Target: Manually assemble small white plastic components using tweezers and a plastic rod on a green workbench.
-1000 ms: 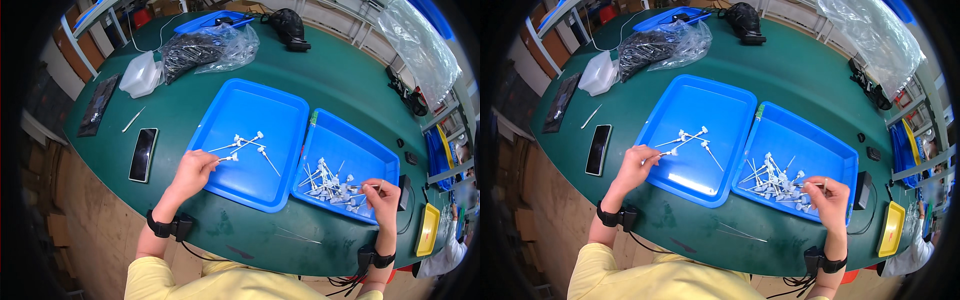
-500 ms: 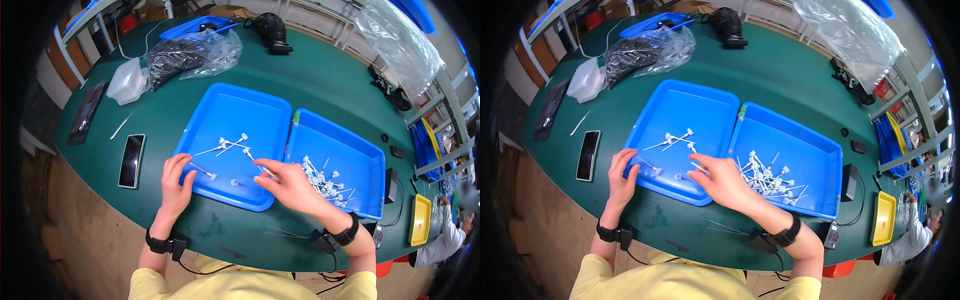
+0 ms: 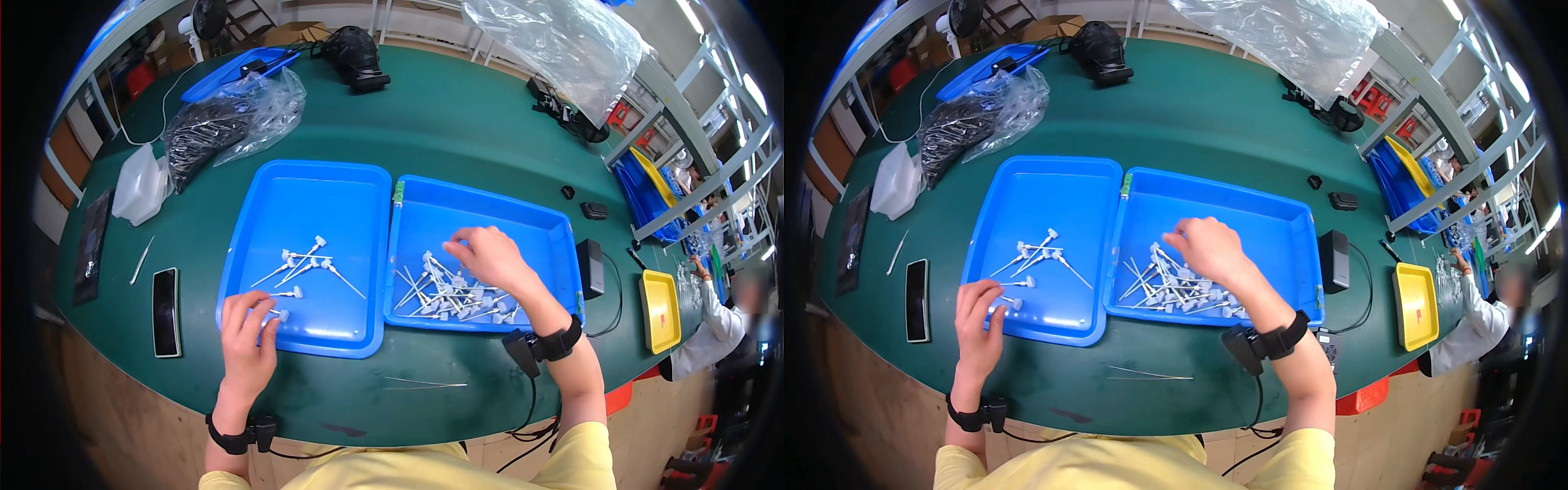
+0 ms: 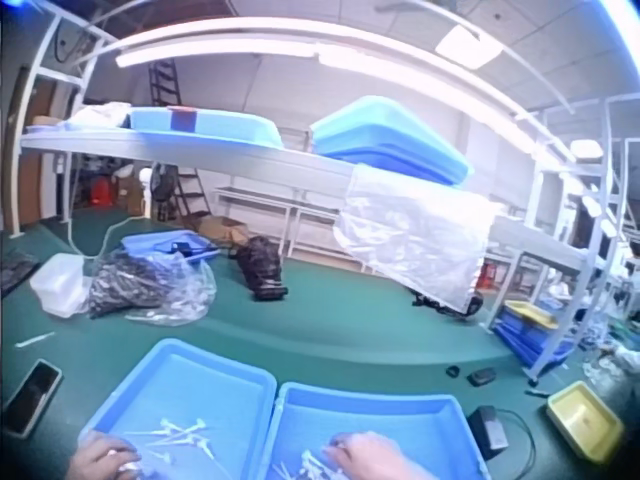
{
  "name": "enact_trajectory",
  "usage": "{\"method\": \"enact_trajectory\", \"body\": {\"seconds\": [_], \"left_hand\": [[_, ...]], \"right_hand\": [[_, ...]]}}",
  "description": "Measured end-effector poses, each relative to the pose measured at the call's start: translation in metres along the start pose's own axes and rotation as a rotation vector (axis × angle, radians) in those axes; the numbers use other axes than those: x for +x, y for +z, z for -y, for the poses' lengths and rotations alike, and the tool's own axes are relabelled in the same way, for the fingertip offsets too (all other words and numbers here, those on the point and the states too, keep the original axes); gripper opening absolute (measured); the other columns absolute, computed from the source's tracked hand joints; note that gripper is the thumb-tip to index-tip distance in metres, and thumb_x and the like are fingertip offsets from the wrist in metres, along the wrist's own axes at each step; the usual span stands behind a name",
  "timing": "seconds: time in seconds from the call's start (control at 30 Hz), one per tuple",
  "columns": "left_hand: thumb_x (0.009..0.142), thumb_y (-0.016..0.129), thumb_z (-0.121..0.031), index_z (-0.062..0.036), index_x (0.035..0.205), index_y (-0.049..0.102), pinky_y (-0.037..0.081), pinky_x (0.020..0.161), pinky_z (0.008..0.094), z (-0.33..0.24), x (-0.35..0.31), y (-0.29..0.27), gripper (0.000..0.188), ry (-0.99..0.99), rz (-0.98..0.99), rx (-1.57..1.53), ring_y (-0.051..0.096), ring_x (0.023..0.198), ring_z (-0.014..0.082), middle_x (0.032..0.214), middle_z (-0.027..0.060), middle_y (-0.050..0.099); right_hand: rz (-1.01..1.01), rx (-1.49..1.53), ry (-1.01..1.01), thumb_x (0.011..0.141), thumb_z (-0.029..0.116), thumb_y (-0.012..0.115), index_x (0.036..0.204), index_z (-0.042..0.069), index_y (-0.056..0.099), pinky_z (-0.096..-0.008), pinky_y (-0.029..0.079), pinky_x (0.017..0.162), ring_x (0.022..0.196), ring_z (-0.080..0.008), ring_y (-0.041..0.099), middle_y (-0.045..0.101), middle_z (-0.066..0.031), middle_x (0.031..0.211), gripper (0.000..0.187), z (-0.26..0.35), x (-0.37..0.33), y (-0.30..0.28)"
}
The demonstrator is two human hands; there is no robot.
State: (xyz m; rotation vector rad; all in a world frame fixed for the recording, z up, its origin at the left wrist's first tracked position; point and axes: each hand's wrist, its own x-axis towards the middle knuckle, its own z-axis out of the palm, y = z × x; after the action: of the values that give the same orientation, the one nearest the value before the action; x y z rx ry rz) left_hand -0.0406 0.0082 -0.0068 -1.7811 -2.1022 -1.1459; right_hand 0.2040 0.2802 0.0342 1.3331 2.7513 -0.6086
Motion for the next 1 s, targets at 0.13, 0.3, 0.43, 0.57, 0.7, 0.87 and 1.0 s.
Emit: {"method": "enact_trajectory", "body": {"seconds": [0.13, 0.3, 0.43, 0.57, 0.7, 0.87, 1.0], "left_hand": [[0.07, 0.069, 0.005, -0.0004, 0.098, 0.062, 0.045, 0.078, 0.0387, -0.036, 0.045, 0.02, 0.029, 0.177, 0.133, -0.154, 0.055, 0.095, 0.0296, 0.105, 0.0116, 0.059], [0.071, 0.071, -0.001, -0.0036, 0.1, 0.063, 0.042, 0.081, 0.0395, -0.069, 0.079, 0.053, 0.03, 0.331, 0.27, -0.174, 0.055, 0.096, 0.028, 0.106, 0.0103, 0.059], [0.074, 0.071, -0.005, -0.0036, 0.101, 0.063, 0.041, 0.084, 0.0403, -0.07, 0.078, 0.061, 0.029, 0.316, 0.335, -0.151, 0.055, 0.095, 0.0279, 0.104, 0.0104, 0.06], [0.076, 0.07, -0.007, -0.0027, 0.098, 0.065, 0.042, 0.085, 0.0399, -0.067, 0.078, 0.065, 0.024, 0.289, 0.43, -0.09, 0.057, 0.092, 0.027, 0.101, 0.0101, 0.061], [0.077, 0.07, -0.009, -0.0032, 0.096, 0.066, 0.041, 0.084, 0.0394, -0.07, 0.081, 0.067, 0.02, 0.304, 0.478, -0.061, 0.058, 0.09, 0.0262, 0.096, 0.0091, 0.062], [0.077, 0.07, -0.009, -0.0032, 0.095, 0.066, 0.041, 0.085, 0.0392, -0.069, 0.08, 0.066, 0.019, 0.314, 0.525, 0.01, 0.059, 0.089, 0.0258, 0.092, 0.009, 0.063], [0.077, 0.07, -0.007, -0.0029, 0.094, 0.066, 0.041, 0.085, 0.039, -0.055, 0.076, 0.046, 0.018, 0.264, 0.424, -0.026, 0.059, 0.089, 0.0267, 0.092, 0.0096, 0.064]], "right_hand": [[0.045, -0.012, -0.059, 0.085, 0.035, 0.064, 0.097, 0.007, 0.069, -0.0416, 0.053, 0.07, 0.081, -0.0323, 0.067, 0.069, -0.0146, 0.083, 0.031, -0.041, 0.009, 0.037], [0.255, 0.737, 0.009, 0.08, 0.001, 0.069, 0.094, -0.001, 0.066, -0.0215, 0.047, 0.068, 0.078, -0.0072, 0.062, 0.068, -0.0053, 0.082, 0.015, -0.052, 0.023, 0.05], [0.137, 0.84, -0.034, 0.082, 0.004, 0.067, 0.101, -0.004, 0.067, -0.022, 0.049, 0.07, 0.08, -0.0093, 0.063, 0.07, -0.008, 0.088, 0.02, -0.073, 0.02, 0.046], [0.235, 0.725, -0.039, 0.081, 0.008, 0.069, 0.101, -0.004, 0.067, -0.026, 0.05, 0.068, 0.078, -0.0106, 0.063, 0.07, -0.0077, 0.084, 0.023, -0.058, 0.019, 0.045], [0.2, 0.294, -0.184, 0.077, 0.012, 0.074, 0.099, 0.0, 0.07, -0.0312, 0.049, 0.066, 0.073, -0.0113, 0.062, 0.069, -0.0074, 0.078, 0.025, -0.037, 0.026, 0.041], [0.297, 0.411, -0.148, 0.074, 0.011, 0.078, 0.094, 0.0, 0.072, -0.0303, 0.048, 0.064, 0.071, -0.0107, 0.061, 0.068, -0.0064, 0.075, 0.024, -0.051, 0.037, 0.042], [0.151, 0.675, -0.107, 0.076, 0.006, 0.075, 0.091, -0.002, 0.073, -0.0262, 0.051, 0.069, 0.075, -0.0097, 0.063, 0.071, -0.007, 0.08, 0.016, -0.061, 0.035, 0.034]]}}
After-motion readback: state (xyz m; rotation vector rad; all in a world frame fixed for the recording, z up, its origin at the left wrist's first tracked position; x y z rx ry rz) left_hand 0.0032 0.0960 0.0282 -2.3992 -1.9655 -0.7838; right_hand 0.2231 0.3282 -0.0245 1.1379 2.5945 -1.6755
